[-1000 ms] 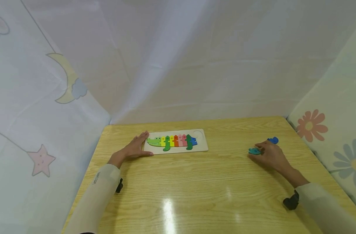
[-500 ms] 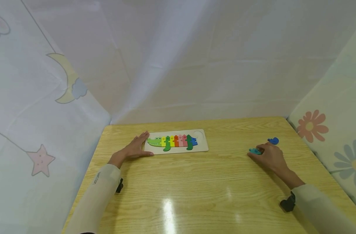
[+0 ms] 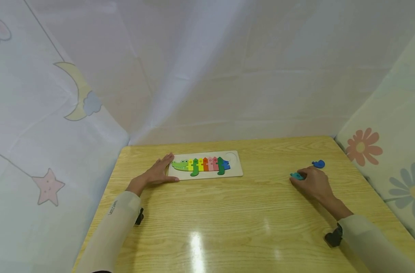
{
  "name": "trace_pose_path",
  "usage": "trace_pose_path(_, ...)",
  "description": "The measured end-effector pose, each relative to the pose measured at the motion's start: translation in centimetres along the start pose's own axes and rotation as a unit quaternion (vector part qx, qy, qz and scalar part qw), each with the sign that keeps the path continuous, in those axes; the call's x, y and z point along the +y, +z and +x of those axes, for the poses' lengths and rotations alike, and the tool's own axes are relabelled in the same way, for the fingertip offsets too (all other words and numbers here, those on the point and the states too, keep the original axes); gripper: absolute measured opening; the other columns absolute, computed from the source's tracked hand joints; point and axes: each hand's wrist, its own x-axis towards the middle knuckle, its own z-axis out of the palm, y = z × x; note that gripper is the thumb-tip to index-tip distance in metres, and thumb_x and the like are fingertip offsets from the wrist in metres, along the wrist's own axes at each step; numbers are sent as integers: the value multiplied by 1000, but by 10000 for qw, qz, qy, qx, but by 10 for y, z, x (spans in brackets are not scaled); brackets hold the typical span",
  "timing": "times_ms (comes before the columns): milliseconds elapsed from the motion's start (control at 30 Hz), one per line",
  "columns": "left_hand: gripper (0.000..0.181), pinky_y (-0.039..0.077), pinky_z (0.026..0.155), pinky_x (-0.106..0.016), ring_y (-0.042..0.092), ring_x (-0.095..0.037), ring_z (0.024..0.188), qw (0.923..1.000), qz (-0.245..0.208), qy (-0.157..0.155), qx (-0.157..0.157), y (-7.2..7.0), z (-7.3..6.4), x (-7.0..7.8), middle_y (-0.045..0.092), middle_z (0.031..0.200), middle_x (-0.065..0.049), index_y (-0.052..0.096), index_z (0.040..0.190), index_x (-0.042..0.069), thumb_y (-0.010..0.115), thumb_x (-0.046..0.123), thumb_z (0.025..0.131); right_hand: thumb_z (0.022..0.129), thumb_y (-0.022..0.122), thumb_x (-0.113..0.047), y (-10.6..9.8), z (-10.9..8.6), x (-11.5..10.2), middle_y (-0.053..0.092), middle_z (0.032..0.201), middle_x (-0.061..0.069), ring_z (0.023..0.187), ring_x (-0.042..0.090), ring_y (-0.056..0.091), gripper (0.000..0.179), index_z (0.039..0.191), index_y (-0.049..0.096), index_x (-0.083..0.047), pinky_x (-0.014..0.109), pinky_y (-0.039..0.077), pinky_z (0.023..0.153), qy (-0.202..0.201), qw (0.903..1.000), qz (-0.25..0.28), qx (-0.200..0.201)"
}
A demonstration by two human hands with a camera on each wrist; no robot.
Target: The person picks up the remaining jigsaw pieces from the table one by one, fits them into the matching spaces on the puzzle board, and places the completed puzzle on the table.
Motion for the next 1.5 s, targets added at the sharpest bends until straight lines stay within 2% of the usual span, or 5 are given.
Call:
trace_pose_path(367,117,2,130,-64,3,-39,164,10000,77,-48,2,0,1,-1,5,177,-23,13,167,-5,79,53,92,84,84,-20,1,3,-2,73,107,29,94,45,70,41,112,78,9,60,59,73,130,9998,106,-120)
trace_pose_path(667,115,2,130,-63,3,-39,164,9999,86,-80,-3,-1,0,0,5,177,-22,13,167,-5,80,51,92,82,82,-13,2,10,-7,71,107,29,89,43,69,39,113,77,10,60,59,71,-454,9989,93,-12)
trace_pose_path(900,116,1,131,-62,2,-37,164,9999,70,-87,-52,0,0,-1,4,177,-21,11,168,-3,79,53,92,76,89,-7,1,19,-15,71,105,28,86,42,69,41,111,76,11,59,59,68,-856,9961,201,108)
trace_pose_path(1133,117,2,130,-63,3,-40,164,10000,86,-46,-16,0,0,-1,5,177,-22,13,168,-4,80,53,91,75,91,-6,2,28,-23,71,102,24,84,38,68,42,111,77,10,53,58,65,-1015,9947,156,105)
trace_pose_path(1500,119,2,130,-64,3,-40,164,10000,68,14,1,2,1,-5,5,177,-23,14,167,-5,79,58,90,80,86,-8,-1,43,-37,71,109,23,97,42,66,41,116,77,9,60,58,75,-1075,9936,315,-139)
